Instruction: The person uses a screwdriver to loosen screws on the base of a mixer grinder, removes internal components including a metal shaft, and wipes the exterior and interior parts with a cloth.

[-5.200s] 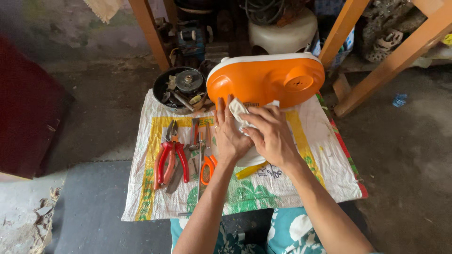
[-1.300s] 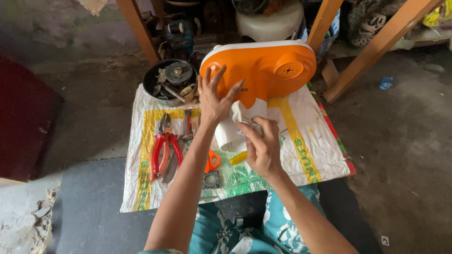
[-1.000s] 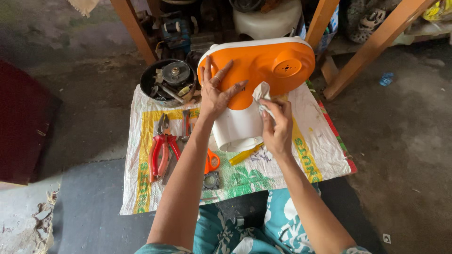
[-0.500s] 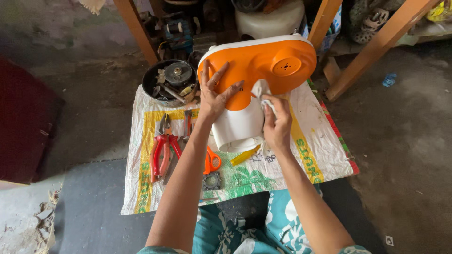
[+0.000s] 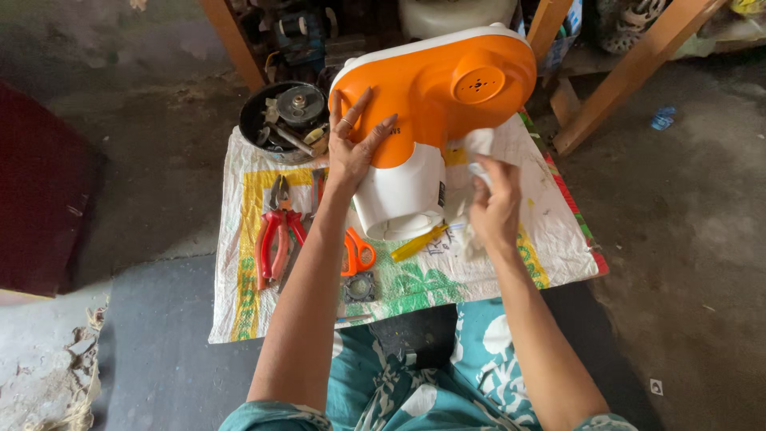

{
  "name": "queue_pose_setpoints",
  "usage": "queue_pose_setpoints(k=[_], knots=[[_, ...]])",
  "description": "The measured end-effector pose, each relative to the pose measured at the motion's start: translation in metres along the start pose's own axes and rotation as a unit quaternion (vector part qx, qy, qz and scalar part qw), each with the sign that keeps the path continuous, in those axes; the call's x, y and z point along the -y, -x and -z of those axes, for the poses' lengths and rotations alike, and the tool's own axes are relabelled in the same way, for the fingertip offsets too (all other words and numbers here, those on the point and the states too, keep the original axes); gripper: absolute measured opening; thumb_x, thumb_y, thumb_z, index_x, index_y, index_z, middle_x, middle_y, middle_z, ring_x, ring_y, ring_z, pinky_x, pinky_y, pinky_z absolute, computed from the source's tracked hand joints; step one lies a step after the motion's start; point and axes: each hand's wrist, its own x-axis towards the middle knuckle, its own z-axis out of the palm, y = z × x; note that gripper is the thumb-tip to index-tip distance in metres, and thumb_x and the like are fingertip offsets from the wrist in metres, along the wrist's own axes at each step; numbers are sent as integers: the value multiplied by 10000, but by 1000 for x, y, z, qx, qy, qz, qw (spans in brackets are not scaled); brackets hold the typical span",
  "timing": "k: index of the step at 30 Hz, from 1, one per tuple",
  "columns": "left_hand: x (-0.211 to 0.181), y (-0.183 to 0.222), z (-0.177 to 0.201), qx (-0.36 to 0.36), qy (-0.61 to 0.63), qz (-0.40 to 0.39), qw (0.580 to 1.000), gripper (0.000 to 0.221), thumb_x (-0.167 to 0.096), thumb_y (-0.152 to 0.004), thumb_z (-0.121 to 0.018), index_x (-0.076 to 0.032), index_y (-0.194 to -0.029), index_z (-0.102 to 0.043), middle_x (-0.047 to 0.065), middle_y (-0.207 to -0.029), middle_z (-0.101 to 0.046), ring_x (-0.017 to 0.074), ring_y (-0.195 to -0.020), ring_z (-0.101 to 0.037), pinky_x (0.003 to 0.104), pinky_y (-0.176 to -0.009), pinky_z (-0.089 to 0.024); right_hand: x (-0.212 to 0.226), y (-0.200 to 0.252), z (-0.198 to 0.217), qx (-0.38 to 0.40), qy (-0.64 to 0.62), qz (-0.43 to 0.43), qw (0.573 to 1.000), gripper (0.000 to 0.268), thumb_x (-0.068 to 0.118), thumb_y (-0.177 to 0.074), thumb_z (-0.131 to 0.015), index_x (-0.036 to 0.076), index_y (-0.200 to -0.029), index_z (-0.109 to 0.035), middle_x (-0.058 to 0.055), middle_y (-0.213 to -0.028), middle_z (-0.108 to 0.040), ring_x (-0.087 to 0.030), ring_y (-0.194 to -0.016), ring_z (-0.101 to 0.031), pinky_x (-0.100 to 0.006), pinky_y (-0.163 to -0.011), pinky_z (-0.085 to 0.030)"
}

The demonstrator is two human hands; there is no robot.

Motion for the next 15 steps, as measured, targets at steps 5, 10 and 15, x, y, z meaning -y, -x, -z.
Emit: queue_pose_setpoints(k=[5,10,15], knots=[[4,0,-10,-9,-103,-2,995,572,-352,-864,-819,-237,-1396,-640,206,-1676,-138,353,-1430,-486,419,-1064,-557,-13,7,22,-23,364,112,924,461,299,-731,-788,92,-1128,-678,-203,-1264,-570,-433,-1118,-594,-576,-902,-481],[9,1,-28,-45,-246,-50,967,458,-436,-906,-754,-313,-1344,-698,262,-1636,-289,436,-1415,-479,444,-1115,-460,35,98,-15,234,222,-88,942,407,432,-926,-705,97,-1147,-633,-177,-797,-735,-366,-783,-721,-499,-701,-544],[4,8,-29,-99,-270,-38,957,405,-441,-936,-691,-320,-1322,-722,261,-1569,-413,426,-1397,-501,439,-1128,-435,53,94,-37,131,217,-26,967,749,571,-859,-714,-87,-1168,-531,-195,-754,-710,-363,-641,-719,-439,-527,-551]])
